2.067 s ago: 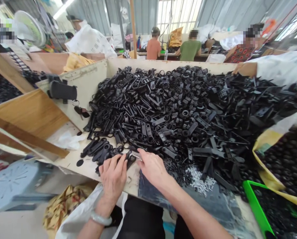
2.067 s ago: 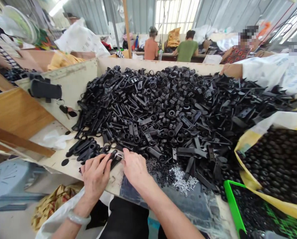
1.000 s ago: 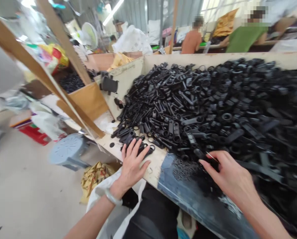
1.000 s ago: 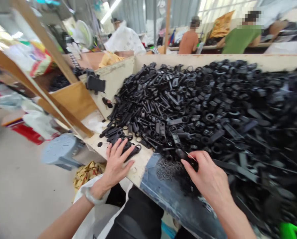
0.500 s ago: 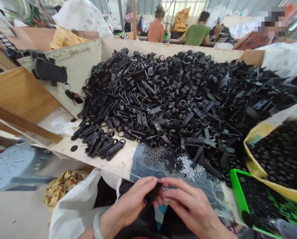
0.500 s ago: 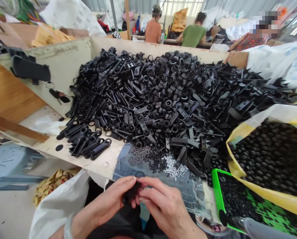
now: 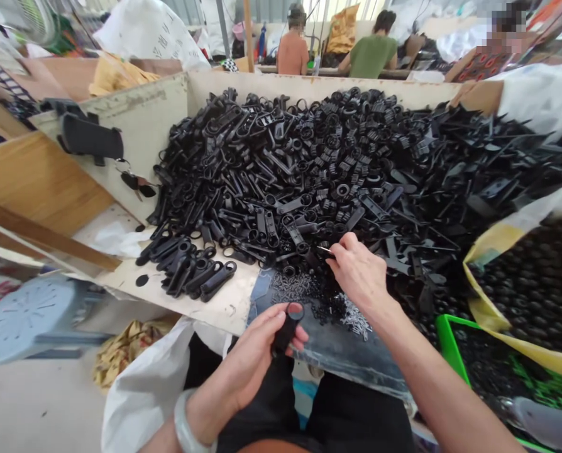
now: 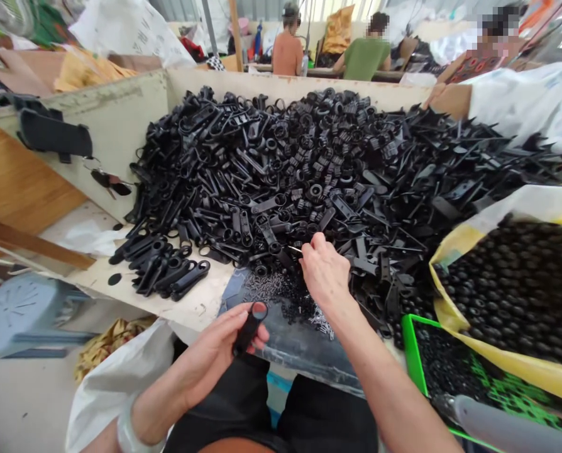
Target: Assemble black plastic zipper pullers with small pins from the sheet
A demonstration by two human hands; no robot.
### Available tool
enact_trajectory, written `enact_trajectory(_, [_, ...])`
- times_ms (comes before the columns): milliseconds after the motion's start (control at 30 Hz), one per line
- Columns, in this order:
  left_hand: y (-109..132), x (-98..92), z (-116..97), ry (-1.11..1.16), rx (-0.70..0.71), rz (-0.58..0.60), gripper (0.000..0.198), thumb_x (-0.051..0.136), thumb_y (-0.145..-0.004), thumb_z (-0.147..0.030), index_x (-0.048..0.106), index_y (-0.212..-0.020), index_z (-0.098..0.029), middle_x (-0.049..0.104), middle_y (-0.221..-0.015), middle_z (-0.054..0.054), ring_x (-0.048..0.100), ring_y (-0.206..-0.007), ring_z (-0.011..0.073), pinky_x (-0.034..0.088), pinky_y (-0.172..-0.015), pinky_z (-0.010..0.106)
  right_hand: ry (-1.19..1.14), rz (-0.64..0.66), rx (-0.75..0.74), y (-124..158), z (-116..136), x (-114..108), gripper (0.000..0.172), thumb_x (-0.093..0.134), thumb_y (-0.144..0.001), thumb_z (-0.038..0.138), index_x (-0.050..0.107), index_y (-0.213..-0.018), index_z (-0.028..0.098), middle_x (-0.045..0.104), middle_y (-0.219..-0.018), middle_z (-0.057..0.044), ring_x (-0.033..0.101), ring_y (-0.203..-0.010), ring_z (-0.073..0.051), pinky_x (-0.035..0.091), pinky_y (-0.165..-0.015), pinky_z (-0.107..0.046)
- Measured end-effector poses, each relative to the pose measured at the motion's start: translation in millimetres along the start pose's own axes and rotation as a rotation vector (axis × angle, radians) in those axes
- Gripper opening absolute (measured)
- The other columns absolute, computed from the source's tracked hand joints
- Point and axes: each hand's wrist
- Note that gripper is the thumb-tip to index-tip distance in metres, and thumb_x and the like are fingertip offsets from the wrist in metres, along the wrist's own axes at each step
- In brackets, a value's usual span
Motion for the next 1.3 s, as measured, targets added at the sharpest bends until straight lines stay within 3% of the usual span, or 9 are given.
enact_trajectory(133, [2,-3.8,-6,0.043,-0.017,0.001,0.044,0.070,-0.089,-0.044,0.066,-0.117,-0.011,0.074,-0.088,0.010,0.064,-0.079,0.0167,0.044,-0.076,0.029,-0.039,-0.095,0.017,2,-4,0,0.018,0.059,-0.098,0.024,0.072,-0.088,0.018,0.070,-0.103,-0.009,0.067,-0.091,-0.022,0.031,-0.055,-0.029])
enact_trajectory(267, [4,-5.7,-5,0.078,0.018,0.020,0.044,0.080,-0.085,-0.035,0.060,-0.121,-0.018,0.061,-0.071,-0.004,0.045,-0.052,0.0055,0.033,-0.056,0.021,-0.373,-0.298,0.120,24,-12,-12,0.024,0.063,-0.097,0.039,0.075,-0.097,0.019,0.071,-0.080,-0.003,0.062,-0.064,-0.016,0.038,-0.057,-0.028])
enact_trajectory(367, [5,-2.9,2,0.199,0.023,0.075,0.044,0.080,-0.087,-0.036,0.057,-0.121,-0.022,0.055,-0.068,-0.008,0.032,-0.044,0.0016,0.025,-0.049,0.018,-0.794,-0.229,0.266,60,-3,-21,0.031,0.067,-0.093,0.047,0.076,-0.100,0.019,0.061,-0.058,0.003,0.052,-0.048,-0.013,0.040,-0.049,-0.025])
enact_trajectory(500, [7,4.9,14,0.391,-0.060,0.208,0.031,0.074,-0.093,-0.039,0.060,-0.110,-0.019,0.054,-0.069,-0.006,0.035,-0.045,0.0011,0.029,-0.047,0.016,-1.154,-0.126,0.207,109,23,-25,0.022,0.066,-0.095,0.039,0.076,-0.100,0.020,0.077,-0.080,-0.003,0.069,-0.061,-0.016,0.053,-0.053,-0.023])
enact_trajectory(633, [10,12.0,25,0.441,-0.165,0.298,0.034,0.074,-0.091,-0.047,0.061,-0.100,-0.017,0.056,-0.069,-0.005,0.042,-0.044,0.0024,0.033,-0.044,0.016,-1.062,-0.181,-0.023,131,37,-26,0.015,0.064,-0.097,0.024,0.078,-0.101,0.023,0.078,-0.092,-0.004,0.075,-0.078,-0.016,0.059,-0.066,-0.021])
enact_trajectory(767, [15,18.1,33,0.352,-0.153,0.218,0.039,0.074,-0.089,-0.052,0.063,-0.096,-0.016,0.064,-0.078,0.001,0.058,-0.056,0.0097,0.046,-0.045,0.019,-0.825,-0.286,-0.177,140,33,-24,0.026,0.060,-0.099,0.014,0.074,-0.120,0.020,0.078,-0.099,-0.006,0.076,-0.082,-0.014,0.059,-0.076,-0.020])
enact_trajectory(933, [20,22.5,37,0.185,-0.013,0.118,0.043,0.073,-0.091,-0.049,0.067,-0.118,-0.016,0.067,-0.082,0.003,0.062,-0.067,0.0119,0.052,-0.058,0.022,-0.679,-0.385,-0.256,145,31,-20,0.032,0.059,-0.099,0.009,0.068,-0.129,0.016,0.080,-0.105,-0.009,0.078,-0.085,-0.015,0.058,-0.082,-0.021])
enact_trajectory(1100, [20,20.8,36,0.105,-0.008,0.074,0.042,0.072,-0.090,-0.053,0.071,-0.109,-0.015,0.068,-0.091,0.005,0.061,-0.070,0.0110,0.046,-0.057,0.021,-0.745,-0.331,-0.278,146,31,-20,0.026,0.059,-0.100,0.008,0.069,-0.122,0.017,0.079,-0.094,-0.005,0.076,-0.079,-0.012,0.058,-0.079,-0.018])
enact_trajectory(1300, [21,14.1,38,-0.090,0.000,0.059,0.045,0.060,-0.096,-0.056,0.070,-0.114,-0.016,0.067,-0.085,0.003,0.047,-0.052,0.0041,0.024,-0.048,0.019,-0.780,-0.197,-0.317,144,27,-23,0.027,0.052,-0.103,0.012,0.068,-0.124,0.017,0.076,-0.089,-0.005,0.074,-0.072,-0.012,0.058,-0.069,-0.018])
Point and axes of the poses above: each hand's wrist, its own y-axis away from the middle knuckle, its own x-axis out of the palm, z = x × y
